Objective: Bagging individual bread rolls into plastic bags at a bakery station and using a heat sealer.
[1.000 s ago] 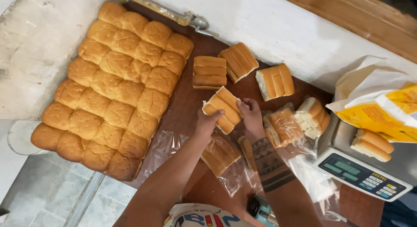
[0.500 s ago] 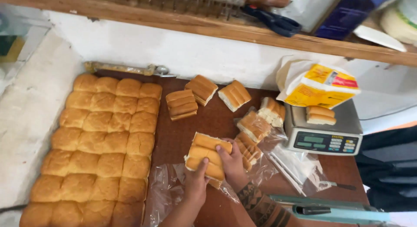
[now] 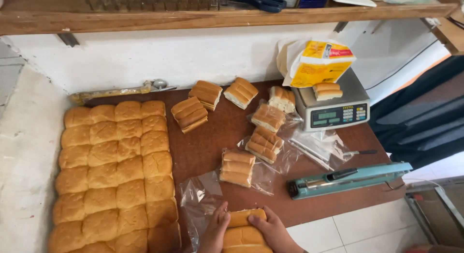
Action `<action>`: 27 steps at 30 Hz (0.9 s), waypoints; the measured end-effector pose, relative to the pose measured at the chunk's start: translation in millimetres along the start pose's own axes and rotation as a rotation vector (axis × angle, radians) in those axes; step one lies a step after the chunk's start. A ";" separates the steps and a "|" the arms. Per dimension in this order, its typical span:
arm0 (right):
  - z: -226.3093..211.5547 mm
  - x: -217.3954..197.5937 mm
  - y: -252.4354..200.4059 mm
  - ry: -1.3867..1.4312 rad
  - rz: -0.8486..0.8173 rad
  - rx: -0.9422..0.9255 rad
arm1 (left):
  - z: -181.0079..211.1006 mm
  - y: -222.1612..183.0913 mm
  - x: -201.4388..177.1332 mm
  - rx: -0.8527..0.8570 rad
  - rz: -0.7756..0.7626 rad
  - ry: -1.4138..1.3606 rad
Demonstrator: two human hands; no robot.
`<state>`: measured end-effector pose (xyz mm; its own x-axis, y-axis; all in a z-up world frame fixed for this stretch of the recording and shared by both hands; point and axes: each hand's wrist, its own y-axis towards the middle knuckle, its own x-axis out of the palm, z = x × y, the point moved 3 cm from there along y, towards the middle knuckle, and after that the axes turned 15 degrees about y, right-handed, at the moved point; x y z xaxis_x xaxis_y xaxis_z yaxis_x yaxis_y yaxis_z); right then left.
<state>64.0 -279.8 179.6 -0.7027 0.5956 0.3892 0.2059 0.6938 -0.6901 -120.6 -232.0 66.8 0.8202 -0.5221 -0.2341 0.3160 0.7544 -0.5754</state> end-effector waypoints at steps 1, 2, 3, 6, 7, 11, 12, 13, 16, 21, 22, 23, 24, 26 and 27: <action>1.9 1.1 -9.4 -0.098 0.050 -0.001 | -5.9 -4.2 4.7 -0.036 0.025 -0.047; 3.3 1.5 -19.2 -0.195 0.101 -0.001 | -11.7 -9.0 10.3 -0.072 0.051 -0.095; 1.1 3.3 -30.1 -0.192 0.104 -0.003 | 0.4 -23.1 7.7 -0.070 0.047 -0.092; -2.9 3.5 -55.9 -0.347 0.153 0.011 | 13.4 -51.7 4.6 -0.257 0.037 -0.021; -1.7 -1.3 -61.5 -0.340 0.168 0.040 | 7.9 -53.7 8.8 -0.201 0.068 -0.012; -2.7 -21.6 -78.0 -0.499 0.205 0.117 | 16.5 -72.7 19.5 0.096 0.158 0.134; -0.5 -28.9 -82.3 -0.510 0.196 0.125 | 24.3 -84.7 25.0 0.086 0.168 0.127; -3.1 -34.2 -83.1 -0.501 0.208 0.130 | 33.4 -92.1 30.5 -0.028 0.112 -0.001; -20.4 -27.7 -105.6 -0.260 0.223 0.175 | 66.8 -119.2 44.2 -0.186 0.083 -0.054; -10.9 -55.0 -121.8 0.044 0.196 0.263 | 66.7 -139.7 75.9 -0.151 0.154 0.052; -10.2 -61.8 -122.5 0.015 0.180 0.219 | 67.9 -143.0 81.4 -0.080 0.137 0.062; -9.1 -69.2 -123.2 -0.006 0.164 0.174 | 69.0 -145.8 86.9 -0.007 0.117 0.077; -3.8 -77.7 -125.2 -0.022 0.162 0.211 | 70.2 -154.0 92.1 -0.044 0.129 0.067; 0.5 -87.0 -123.0 0.028 0.161 0.182 | 81.2 -160.0 95.1 -0.009 0.132 0.054; 0.3 -89.2 -122.8 0.019 0.158 0.201 | 78.5 -158.6 97.4 -0.027 0.141 0.049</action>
<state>101.2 -418.3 229.5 -0.6594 0.6988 0.2774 0.1709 0.4986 -0.8498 -53.4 -371.2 196.8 0.8309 -0.4311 -0.3519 0.1857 0.8108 -0.5550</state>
